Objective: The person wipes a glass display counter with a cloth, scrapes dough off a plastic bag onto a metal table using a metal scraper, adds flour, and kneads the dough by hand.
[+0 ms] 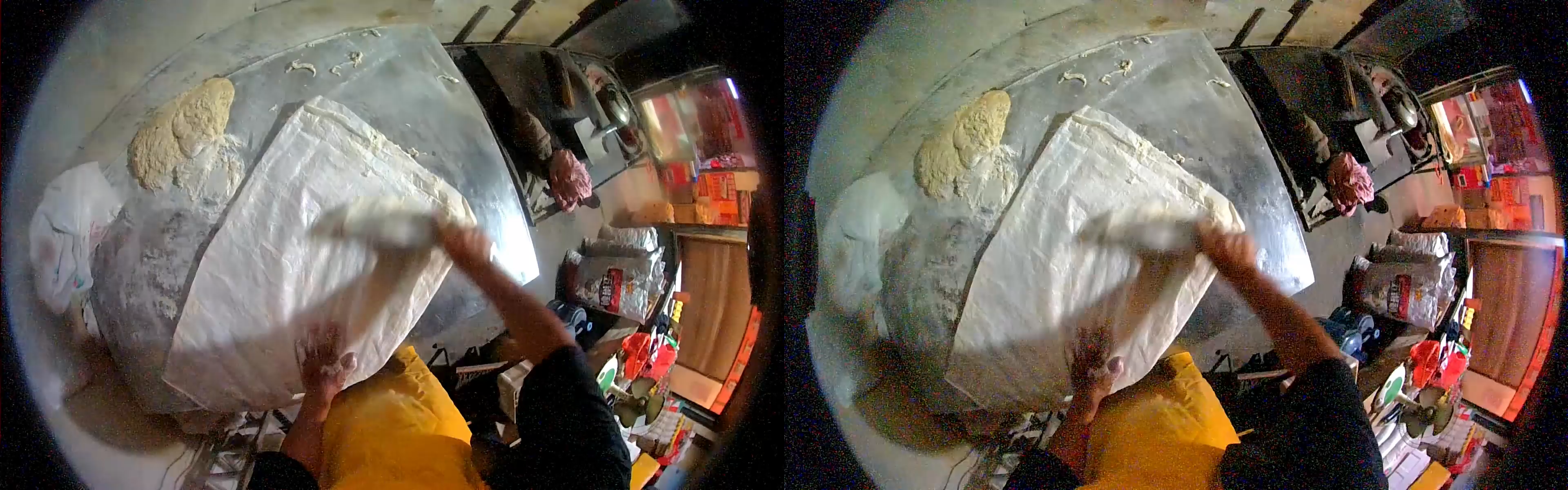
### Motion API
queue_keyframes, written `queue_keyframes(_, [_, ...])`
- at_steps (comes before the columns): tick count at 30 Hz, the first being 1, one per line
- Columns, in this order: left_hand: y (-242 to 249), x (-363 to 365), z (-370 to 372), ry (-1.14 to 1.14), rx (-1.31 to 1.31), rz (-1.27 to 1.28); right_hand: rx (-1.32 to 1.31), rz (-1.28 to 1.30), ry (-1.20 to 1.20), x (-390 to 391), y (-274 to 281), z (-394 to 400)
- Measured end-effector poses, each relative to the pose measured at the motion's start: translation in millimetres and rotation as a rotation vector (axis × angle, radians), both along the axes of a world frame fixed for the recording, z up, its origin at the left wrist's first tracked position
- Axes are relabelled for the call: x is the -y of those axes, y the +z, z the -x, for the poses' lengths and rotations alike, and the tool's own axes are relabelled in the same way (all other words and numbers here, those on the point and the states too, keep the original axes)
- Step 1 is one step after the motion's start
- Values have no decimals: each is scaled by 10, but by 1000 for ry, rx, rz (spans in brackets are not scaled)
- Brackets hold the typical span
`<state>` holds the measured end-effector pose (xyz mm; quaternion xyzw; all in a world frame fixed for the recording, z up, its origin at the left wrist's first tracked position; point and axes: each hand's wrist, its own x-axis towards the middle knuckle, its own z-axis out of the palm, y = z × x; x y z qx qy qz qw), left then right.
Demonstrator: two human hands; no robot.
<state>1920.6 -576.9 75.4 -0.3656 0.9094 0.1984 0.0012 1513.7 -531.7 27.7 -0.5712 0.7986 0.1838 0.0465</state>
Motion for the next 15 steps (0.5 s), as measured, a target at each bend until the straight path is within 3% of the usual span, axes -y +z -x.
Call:
queue_keyframes(1, [2,9,-14,19,-13,-65,-60,-40,-206,117,-199,396])
queue_keyframes(3, [53,67,-43,11,22,-89,156,356,-102,385,326,777])
queue_keyframes(5, [93,87,20,-64,121,26,526,217,-485,457,637,631])
queue_keyframes(6, [110,42,69,-66,112,19,256,315,-166,351,456,559])
queue_keyframes(7, [137,26,84,-77,155,6,438,357,-277,291,666,296])
queue_keyframes(8, [158,45,81,-87,201,2,300,423,-70,118,525,133])
queue_keyframes(10, [-19,34,-16,-54,141,69,354,238,-59,-62,625,-250])
queue_keyframes(11, [-16,47,-36,-61,143,65,325,297,-9,-235,545,-376])
queue_keyframes(13, [-23,55,-24,-88,143,67,208,178,124,-302,657,-330])
queue_keyframes(15, [0,60,-22,-80,146,-8,188,90,-1,-321,294,76])
